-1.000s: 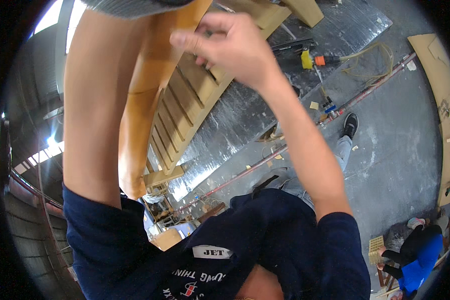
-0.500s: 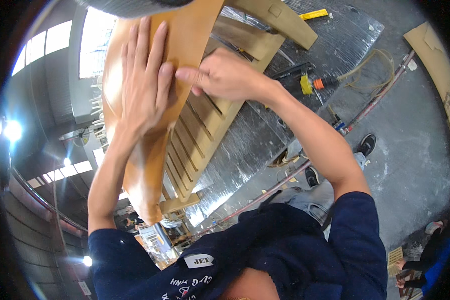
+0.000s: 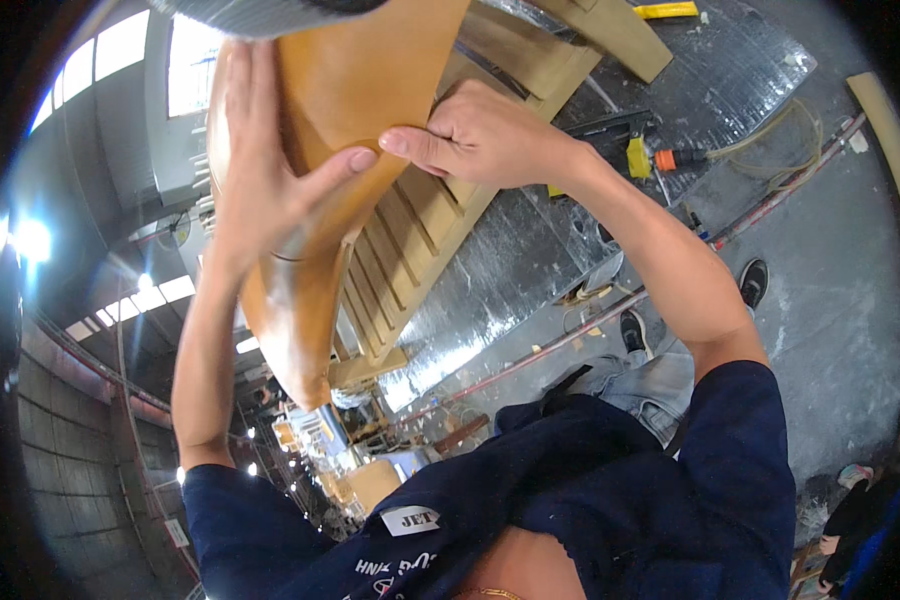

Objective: The person staples a tan leather-like material onto a wooden chair frame using a yellow pneumatic staple gun. They repeatedly pull the material taut, staple it to the underside, and trim excess foam and material with scissors. The person works around the chair, adjusting the material and securing it in place.

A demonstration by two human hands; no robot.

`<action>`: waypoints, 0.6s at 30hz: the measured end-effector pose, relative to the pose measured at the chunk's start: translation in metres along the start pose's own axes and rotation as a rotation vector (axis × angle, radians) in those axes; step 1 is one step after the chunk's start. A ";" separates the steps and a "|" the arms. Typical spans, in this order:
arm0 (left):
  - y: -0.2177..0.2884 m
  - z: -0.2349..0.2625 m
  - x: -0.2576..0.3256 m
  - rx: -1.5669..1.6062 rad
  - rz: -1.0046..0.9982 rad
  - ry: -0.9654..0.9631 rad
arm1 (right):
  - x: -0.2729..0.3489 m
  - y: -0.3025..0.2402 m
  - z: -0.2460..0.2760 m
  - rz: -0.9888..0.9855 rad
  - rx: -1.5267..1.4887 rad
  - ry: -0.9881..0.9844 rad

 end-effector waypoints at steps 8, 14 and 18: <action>-0.001 -0.007 -0.009 -0.197 0.171 -0.064 | -0.008 0.012 -0.008 0.171 0.052 -0.017; 0.001 -0.019 -0.004 -0.205 0.279 -0.040 | -0.010 0.025 -0.013 -0.057 0.033 -0.274; 0.002 -0.032 0.005 -0.167 0.297 0.058 | 0.054 0.082 0.022 -0.582 0.150 -0.339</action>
Point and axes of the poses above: each hand's wrist, its own x-axis away from the middle knuckle, its own z-axis out of the back of the hand, y = z × x, the point moved 9 cm from there along -x, towards the middle knuckle, and after that the axes turned 8 degrees about -x, right-handed, at the moved point
